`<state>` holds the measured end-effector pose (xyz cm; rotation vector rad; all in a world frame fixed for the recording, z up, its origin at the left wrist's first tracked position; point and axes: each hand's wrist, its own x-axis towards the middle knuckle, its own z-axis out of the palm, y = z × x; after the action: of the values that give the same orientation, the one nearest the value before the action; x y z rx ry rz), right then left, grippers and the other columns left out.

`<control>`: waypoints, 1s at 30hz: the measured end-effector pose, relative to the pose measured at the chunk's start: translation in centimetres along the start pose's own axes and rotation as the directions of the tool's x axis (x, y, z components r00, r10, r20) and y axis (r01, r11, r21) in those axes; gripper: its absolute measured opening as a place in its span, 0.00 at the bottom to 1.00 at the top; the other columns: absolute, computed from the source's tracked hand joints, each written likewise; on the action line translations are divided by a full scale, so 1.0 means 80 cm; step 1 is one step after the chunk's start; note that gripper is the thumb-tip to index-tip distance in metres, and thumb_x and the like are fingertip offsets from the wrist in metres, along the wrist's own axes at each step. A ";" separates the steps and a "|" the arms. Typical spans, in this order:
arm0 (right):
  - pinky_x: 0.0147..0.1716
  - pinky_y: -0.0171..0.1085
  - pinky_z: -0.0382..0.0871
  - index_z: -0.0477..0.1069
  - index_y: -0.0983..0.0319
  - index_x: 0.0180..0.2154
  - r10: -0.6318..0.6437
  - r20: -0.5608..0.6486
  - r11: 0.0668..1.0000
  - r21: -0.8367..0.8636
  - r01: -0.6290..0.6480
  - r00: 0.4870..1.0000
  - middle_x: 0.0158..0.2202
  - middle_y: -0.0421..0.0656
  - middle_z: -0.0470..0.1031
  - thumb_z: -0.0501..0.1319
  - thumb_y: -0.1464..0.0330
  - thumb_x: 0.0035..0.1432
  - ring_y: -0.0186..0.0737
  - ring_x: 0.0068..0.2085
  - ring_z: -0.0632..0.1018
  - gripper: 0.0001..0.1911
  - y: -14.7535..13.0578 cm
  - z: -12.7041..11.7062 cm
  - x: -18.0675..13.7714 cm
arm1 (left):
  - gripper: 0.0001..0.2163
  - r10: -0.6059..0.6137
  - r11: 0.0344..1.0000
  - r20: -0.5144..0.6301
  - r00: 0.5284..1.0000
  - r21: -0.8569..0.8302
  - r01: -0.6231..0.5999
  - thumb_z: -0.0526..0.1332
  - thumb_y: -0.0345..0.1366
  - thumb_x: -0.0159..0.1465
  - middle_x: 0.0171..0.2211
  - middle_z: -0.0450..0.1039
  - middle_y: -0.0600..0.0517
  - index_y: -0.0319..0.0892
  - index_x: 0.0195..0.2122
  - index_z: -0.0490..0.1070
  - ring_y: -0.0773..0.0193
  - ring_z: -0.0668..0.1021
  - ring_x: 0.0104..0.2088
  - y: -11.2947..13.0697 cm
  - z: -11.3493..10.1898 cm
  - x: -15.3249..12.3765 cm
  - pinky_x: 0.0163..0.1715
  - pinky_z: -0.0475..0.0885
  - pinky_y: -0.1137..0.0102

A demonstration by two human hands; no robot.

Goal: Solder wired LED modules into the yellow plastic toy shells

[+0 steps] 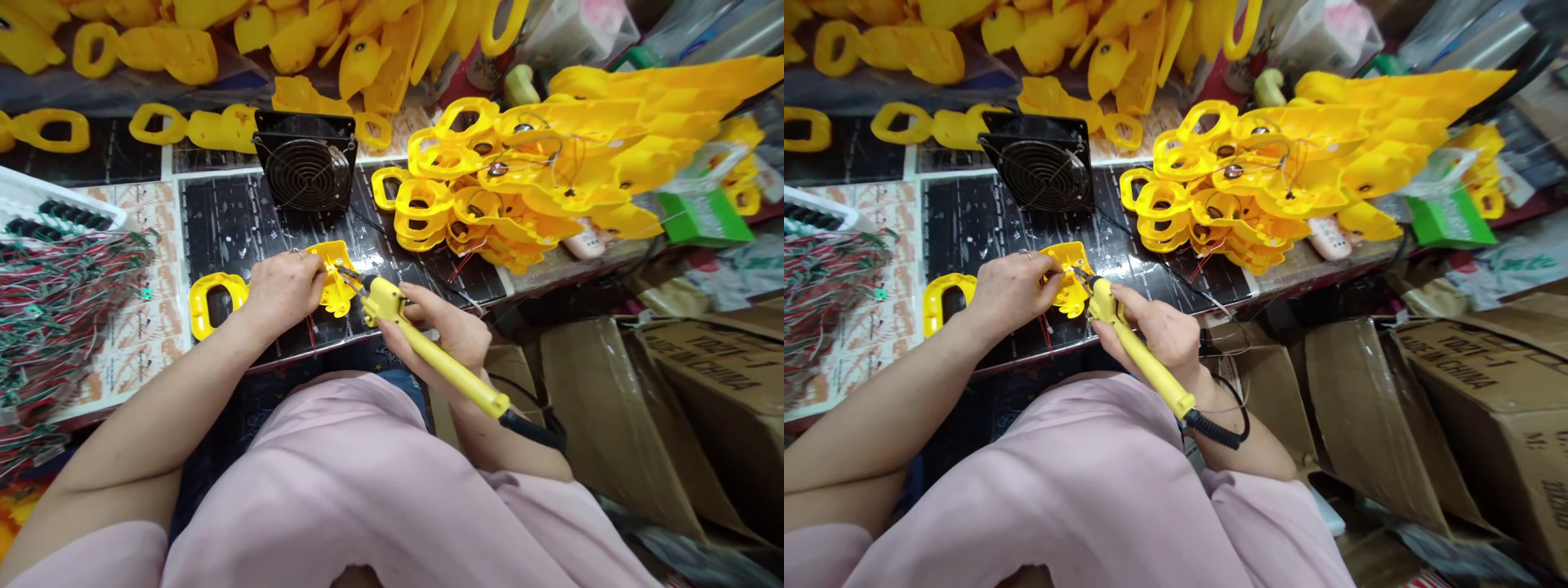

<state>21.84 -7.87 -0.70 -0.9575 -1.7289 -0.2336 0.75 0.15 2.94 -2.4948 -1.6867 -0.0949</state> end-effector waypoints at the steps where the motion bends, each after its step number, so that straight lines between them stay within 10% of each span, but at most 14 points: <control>1: 0.28 0.32 0.79 0.71 0.59 0.52 -0.014 -0.006 1.000 0.010 0.014 1.000 0.35 0.39 0.84 0.69 0.68 0.65 0.33 0.25 0.80 0.15 0.000 0.001 0.000 | 0.14 0.001 1.000 0.002 1.000 0.002 -0.001 0.55 0.37 0.69 0.41 0.83 0.40 0.41 0.42 0.82 0.45 0.84 0.43 0.000 0.000 0.000 0.35 0.73 0.62; 12: 0.27 0.30 0.78 0.68 0.58 0.35 -0.047 -0.020 0.993 0.108 0.048 0.999 0.25 0.36 0.79 0.70 0.69 0.63 0.33 0.25 0.81 0.10 0.003 0.010 -0.002 | 0.15 0.002 0.999 0.061 0.998 0.042 -0.004 0.55 0.36 0.70 0.43 0.84 0.39 0.39 0.44 0.81 0.43 0.84 0.45 0.004 -0.005 0.001 0.36 0.74 0.61; 24: 0.29 0.29 0.80 0.68 0.58 0.38 -0.018 -0.088 1.000 0.020 0.020 0.996 0.28 0.36 0.80 0.70 0.69 0.63 0.32 0.26 0.81 0.11 0.005 -0.003 -0.003 | 0.13 -0.010 0.998 0.032 0.999 0.057 0.008 0.57 0.36 0.69 0.43 0.84 0.40 0.39 0.42 0.82 0.43 0.85 0.45 0.002 0.000 0.002 0.36 0.75 0.60; 30: 0.30 0.30 0.81 0.70 0.59 0.55 0.062 -0.072 0.998 -0.025 -0.064 0.995 0.32 0.36 0.82 0.69 0.67 0.65 0.32 0.25 0.80 0.19 0.002 -0.005 -0.005 | 0.12 -0.003 0.997 0.012 1.000 0.076 0.002 0.57 0.36 0.69 0.42 0.84 0.41 0.40 0.41 0.82 0.45 0.85 0.44 0.000 0.001 0.001 0.33 0.72 0.63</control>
<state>22.27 -8.20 -0.89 -1.0100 -1.6314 -0.2485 0.77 0.24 2.86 -2.4430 -1.6661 -0.0157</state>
